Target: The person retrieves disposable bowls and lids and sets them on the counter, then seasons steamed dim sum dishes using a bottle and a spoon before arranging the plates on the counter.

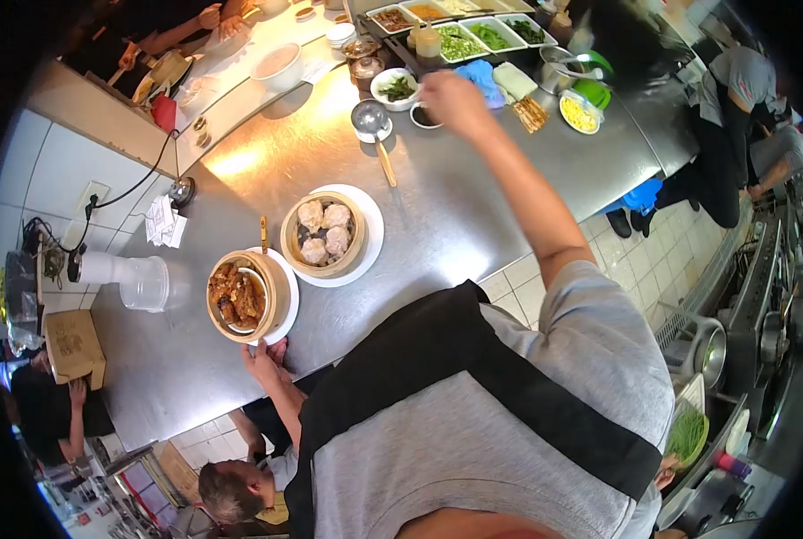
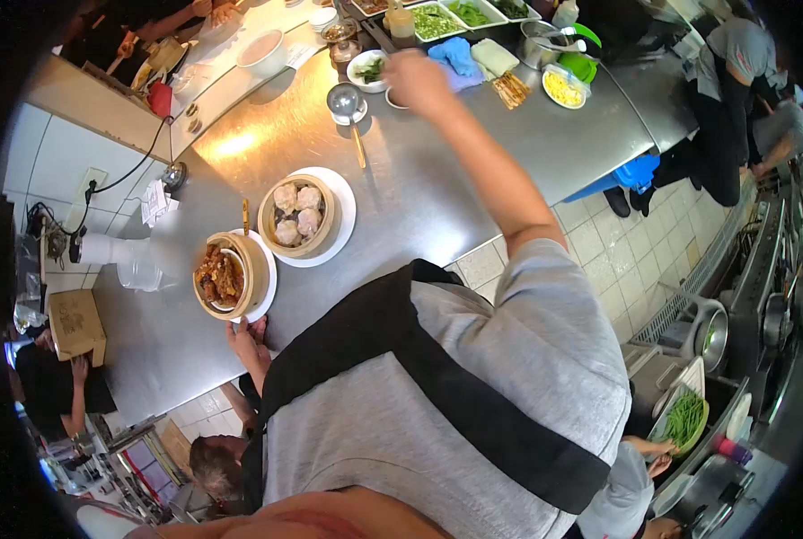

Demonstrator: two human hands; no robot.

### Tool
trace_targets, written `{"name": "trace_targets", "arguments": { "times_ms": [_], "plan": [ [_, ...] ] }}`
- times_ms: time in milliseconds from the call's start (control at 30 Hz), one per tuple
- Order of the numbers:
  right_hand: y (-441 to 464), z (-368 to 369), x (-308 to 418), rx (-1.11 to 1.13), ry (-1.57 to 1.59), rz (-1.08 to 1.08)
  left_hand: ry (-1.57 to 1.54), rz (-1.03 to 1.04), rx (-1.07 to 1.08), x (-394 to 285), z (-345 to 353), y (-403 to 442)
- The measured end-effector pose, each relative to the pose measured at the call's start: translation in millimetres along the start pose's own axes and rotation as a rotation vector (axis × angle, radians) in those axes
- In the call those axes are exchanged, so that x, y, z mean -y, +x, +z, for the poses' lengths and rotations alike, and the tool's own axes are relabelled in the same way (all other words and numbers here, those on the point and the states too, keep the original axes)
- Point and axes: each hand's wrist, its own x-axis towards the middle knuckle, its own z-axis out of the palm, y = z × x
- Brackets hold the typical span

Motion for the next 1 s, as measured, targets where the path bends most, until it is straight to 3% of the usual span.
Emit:
{"name": "trace_targets", "arguments": {
  "times_ms": [67,167,267,333,400,467,533,600,767,800,867,1000],
  "plan": [
    [13,-7,-59,-0.013,-0.029,0.293,0.015,-0.012,-0.025,-1,3,-2],
    [21,13,-125,-0.161,0.01,0.211,-0.062,0.016,-0.095,6,7,0],
    [39,54,-187,0.114,-0.028,0.296,-0.068,0.021,-0.136,15,8,3],
    [36,20,-149,0.078,-0.064,0.253,-0.063,0.025,-0.126,7,13,-4],
    [23,-6,-125,-0.131,0.005,-0.094,-0.138,0.117,-0.189,1,24,-6],
    [17,-10,-109,-0.225,0.363,-0.384,0.007,0.089,-0.148,-3,12,-2],
    [-16,-60,-28,0.33,1.004,0.07,0.13,0.081,-0.047,-9,-1,-3],
    [-38,-66,20,0.513,1.051,0.015,0.029,0.041,-0.105,-26,5,-16],
    [-124,-19,175,0.637,0.771,-0.384,0.035,0.009,-0.059,-25,-18,-12],
    [-133,-10,200,0.747,0.686,-0.388,0.039,0.014,-0.052,-24,-21,-10],
    [-151,27,237,0.556,0.479,-0.633,0.043,0.025,-0.048,-20,-35,-11],
    [-176,119,267,0.38,0.271,-0.843,0.018,0.031,-0.065,-16,-53,-15]
  ]
}}
